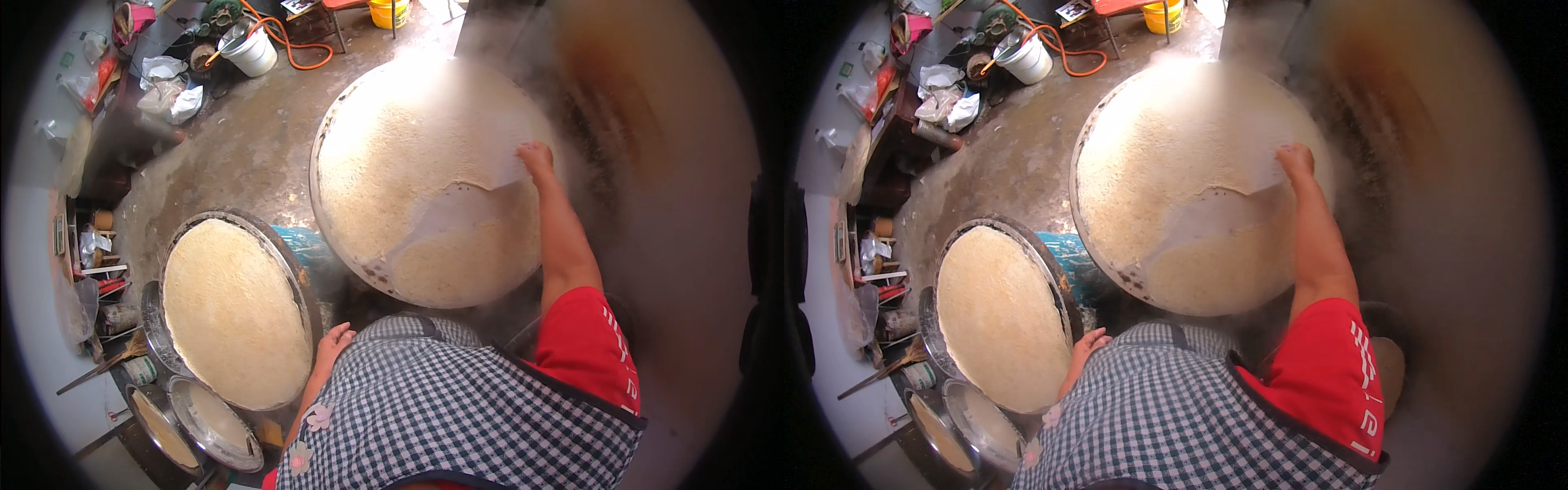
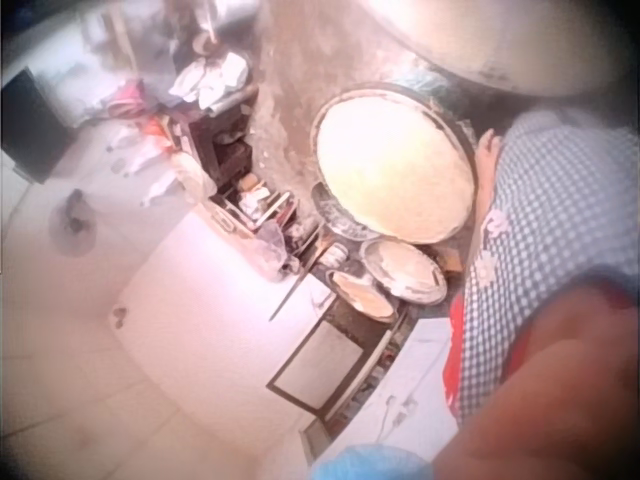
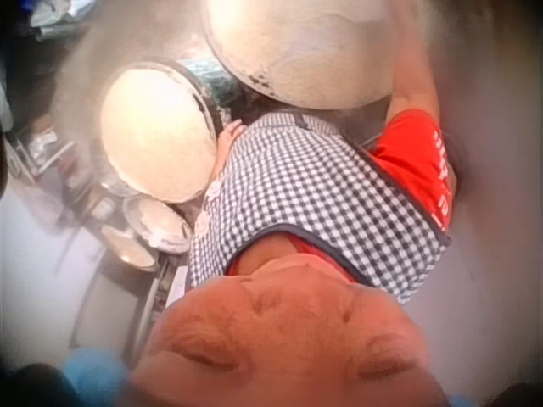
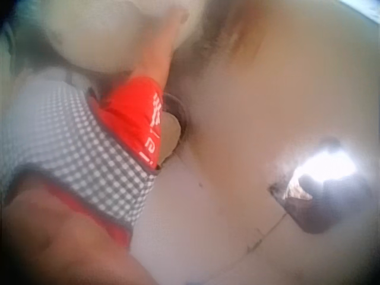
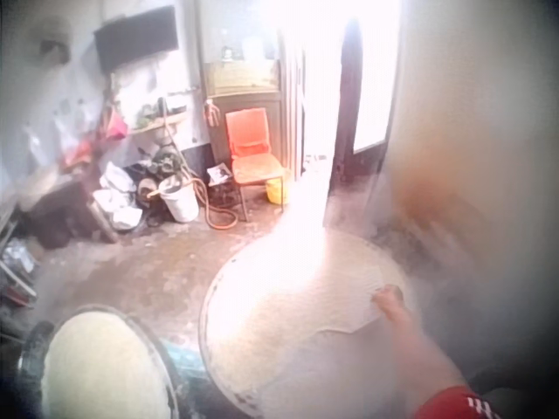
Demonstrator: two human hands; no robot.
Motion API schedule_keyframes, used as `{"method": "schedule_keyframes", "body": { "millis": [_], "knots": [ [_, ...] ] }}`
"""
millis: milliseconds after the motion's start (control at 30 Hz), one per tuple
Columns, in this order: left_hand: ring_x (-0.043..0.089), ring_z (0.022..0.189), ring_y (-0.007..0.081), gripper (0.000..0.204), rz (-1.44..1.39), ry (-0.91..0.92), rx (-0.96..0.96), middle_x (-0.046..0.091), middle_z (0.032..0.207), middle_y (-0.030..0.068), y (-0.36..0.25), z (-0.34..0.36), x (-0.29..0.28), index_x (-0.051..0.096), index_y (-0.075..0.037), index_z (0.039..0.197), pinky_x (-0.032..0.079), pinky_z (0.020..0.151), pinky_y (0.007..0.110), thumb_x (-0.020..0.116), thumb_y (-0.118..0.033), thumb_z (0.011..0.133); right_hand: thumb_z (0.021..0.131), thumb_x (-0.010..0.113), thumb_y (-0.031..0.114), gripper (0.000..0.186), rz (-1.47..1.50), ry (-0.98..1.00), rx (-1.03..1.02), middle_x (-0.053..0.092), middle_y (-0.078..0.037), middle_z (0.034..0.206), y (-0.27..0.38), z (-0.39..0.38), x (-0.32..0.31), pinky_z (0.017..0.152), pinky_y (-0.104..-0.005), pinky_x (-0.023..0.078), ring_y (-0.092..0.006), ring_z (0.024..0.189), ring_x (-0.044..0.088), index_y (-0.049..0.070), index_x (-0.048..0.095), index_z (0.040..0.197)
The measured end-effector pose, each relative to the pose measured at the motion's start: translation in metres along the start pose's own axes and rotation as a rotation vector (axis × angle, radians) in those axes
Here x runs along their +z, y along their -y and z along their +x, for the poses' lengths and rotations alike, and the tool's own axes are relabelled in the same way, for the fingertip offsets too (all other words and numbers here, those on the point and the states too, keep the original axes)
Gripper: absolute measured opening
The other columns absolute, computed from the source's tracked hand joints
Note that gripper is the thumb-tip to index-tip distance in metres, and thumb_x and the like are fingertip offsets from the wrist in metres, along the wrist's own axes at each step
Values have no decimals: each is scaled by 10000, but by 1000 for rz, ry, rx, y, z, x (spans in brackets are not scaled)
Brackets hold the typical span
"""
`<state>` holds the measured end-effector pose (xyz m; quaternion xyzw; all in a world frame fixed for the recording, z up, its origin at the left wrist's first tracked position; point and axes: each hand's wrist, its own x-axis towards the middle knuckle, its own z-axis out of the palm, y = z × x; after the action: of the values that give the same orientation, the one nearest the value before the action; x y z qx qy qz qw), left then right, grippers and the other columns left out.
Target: The person pours batter onto a hot griddle, spreads it into a thin circle with a spatula, cooks the crepe, then lifts and transfers it to a tray. The cycle repeats with additional crepes.
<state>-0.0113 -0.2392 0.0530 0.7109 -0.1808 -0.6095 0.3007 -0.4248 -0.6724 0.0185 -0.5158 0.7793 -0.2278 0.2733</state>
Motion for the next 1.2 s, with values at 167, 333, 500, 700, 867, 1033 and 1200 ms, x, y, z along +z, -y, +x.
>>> {"method": "schedule_keyframes", "body": {
  "millis": [167, 333, 500, 700, 867, 1033, 1200],
  "knots": [
    [569, 921, 138, 412, -53, 24, 27, 613, 1023, 117, 4, 5, -1, 477, 56, 1193, 431, 818, 235, 567, -166, 858, 681, 592, 225, 189, -67, -26, -221, 640, -78, 655, 20, -4, -29, 601, -333, 462, -204, 623, 607, 59, 668, 734],
    [570, 909, 130, 409, -41, -15, 9, 620, 1006, 111, 4, -1, 1, 483, 53, 1189, 436, 806, 231, 572, -168, 856, 652, 630, 216, 205, 190, 302, -266, 604, -71, 639, 104, -29, 65, 511, -321, 405, -169, 550, 515, 19, 628, 708],
    [576, 910, 143, 415, 9, -117, -58, 624, 1002, 121, -2, -15, 5, 484, 56, 1189, 442, 807, 239, 576, -170, 853, 733, 546, 222, 205, 67, 324, -359, 623, -124, 723, 131, -6, 105, 612, -365, 458, -228, 655, 586, 49, 651, 766],
    [577, 934, 168, 414, 23, -145, -49, 610, 1033, 142, -10, -19, 6, 472, 62, 1198, 441, 825, 249, 562, -158, 858, 750, 524, 221, 211, -123, 72, -215, 622, -125, 758, 62, 39, 28, 634, -373, 462, -242, 688, 588, 53, 645, 790],
    [579, 942, 175, 402, -17, -56, -27, 605, 1040, 148, -14, -3, 9, 469, 63, 1199, 445, 826, 255, 548, -140, 862, 764, 506, 220, 217, -193, -30, -108, 621, -127, 787, -13, 21, -23, 653, -379, 465, -255, 716, 589, 56, 640, 811],
    [574, 958, 173, 391, 132, 61, 49, 601, 1060, 146, -21, 19, 11, 466, 46, 1212, 434, 836, 257, 518, -134, 869, 778, 488, 219, 223, -230, -73, -70, 620, -128, 816, -57, -19, -62, 671, -385, 468, -267, 743, 590, 59, 635, 831],
    [571, 962, 172, 393, 112, 85, 24, 598, 1063, 145, -22, 21, 8, 471, 48, 1205, 435, 835, 256, 534, -139, 866, 792, 471, 219, 231, -341, -166, -175, 619, -130, 845, -57, -22, -109, 689, -391, 471, -279, 771, 592, 62, 630, 851]
  ]
}}
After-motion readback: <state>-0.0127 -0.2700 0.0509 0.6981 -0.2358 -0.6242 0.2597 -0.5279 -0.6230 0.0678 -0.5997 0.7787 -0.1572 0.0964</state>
